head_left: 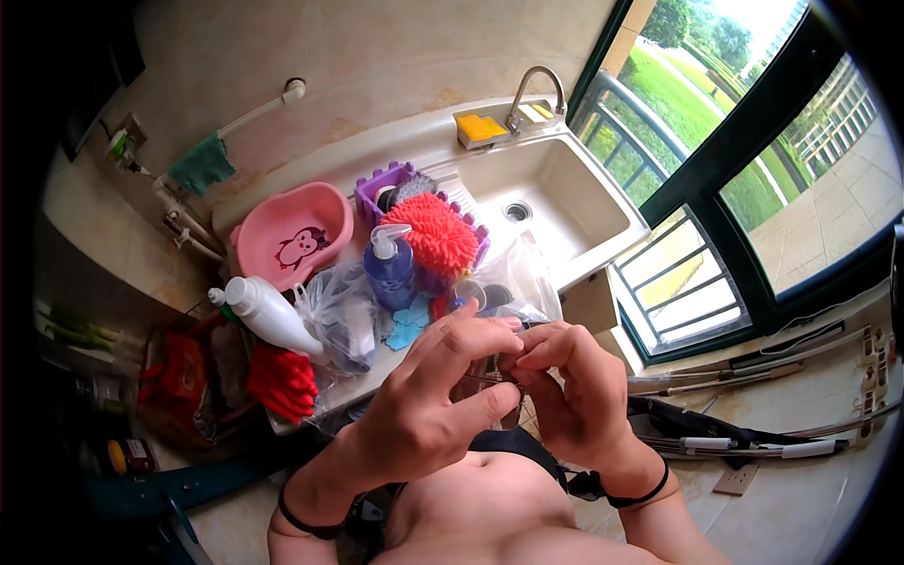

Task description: Assembling the components of a stainless steel coffee filter or strainer.

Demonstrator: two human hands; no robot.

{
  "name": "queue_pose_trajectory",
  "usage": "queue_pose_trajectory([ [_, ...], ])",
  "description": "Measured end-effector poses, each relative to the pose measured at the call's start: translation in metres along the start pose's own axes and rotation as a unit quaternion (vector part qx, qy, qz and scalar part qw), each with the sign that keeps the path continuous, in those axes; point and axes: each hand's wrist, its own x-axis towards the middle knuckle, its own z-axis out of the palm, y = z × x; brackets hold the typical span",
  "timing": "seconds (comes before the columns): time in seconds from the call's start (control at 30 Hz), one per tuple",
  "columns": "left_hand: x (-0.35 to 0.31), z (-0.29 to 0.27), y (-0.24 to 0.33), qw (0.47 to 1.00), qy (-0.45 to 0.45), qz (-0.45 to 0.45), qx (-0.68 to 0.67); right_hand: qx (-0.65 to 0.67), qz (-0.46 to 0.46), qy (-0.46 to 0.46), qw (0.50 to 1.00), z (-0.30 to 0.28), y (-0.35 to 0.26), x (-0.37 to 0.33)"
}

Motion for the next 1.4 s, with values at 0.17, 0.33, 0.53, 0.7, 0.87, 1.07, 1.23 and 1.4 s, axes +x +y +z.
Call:
queue_pose_trajectory([
  [0.17, 0.002, -0.002, 0.001, 1.0, -0.016, 0.019, 0.013, 0.058, 0.051, -0.017, 0.997, -0.004, -0.002, -0.001],
  [0.33, 0.003, -0.001, 0.001, 0.997, -0.008, 0.05, 0.05, 0.082, 0.08, -0.025, 0.993, -0.007, -0.003, 0.0],
  [0.53, 0.006, -0.007, 0.006, 0.996, -0.032, 0.06, 0.051, 0.125, 0.127, -0.033, 0.983, -0.012, -0.007, -0.001],
  [0.7, 0.006, -0.008, 0.01, 0.993, -0.04, 0.069, 0.083, 0.132, 0.148, -0.054, 0.979, -0.016, -0.014, 0.001],
  [0.87, 0.008, -0.006, 0.013, 0.992, -0.046, 0.072, 0.095, 0.162, 0.168, -0.067, 0.97, -0.018, -0.013, -0.001],
  [1.07, 0.007, -0.003, 0.018, 0.991, -0.041, 0.074, 0.102, 0.163, 0.181, -0.089, 0.966, -0.024, -0.017, 0.001],
  [1.23, 0.006, -0.002, 0.019, 0.991, -0.037, 0.076, 0.106, 0.167, 0.189, -0.103, 0.962, -0.028, -0.017, 0.002],
  [1.4, 0.006, -0.002, 0.02, 0.989, -0.041, 0.076, 0.12, 0.16, 0.192, -0.114, 0.962, -0.029, -0.017, 0.003],
])
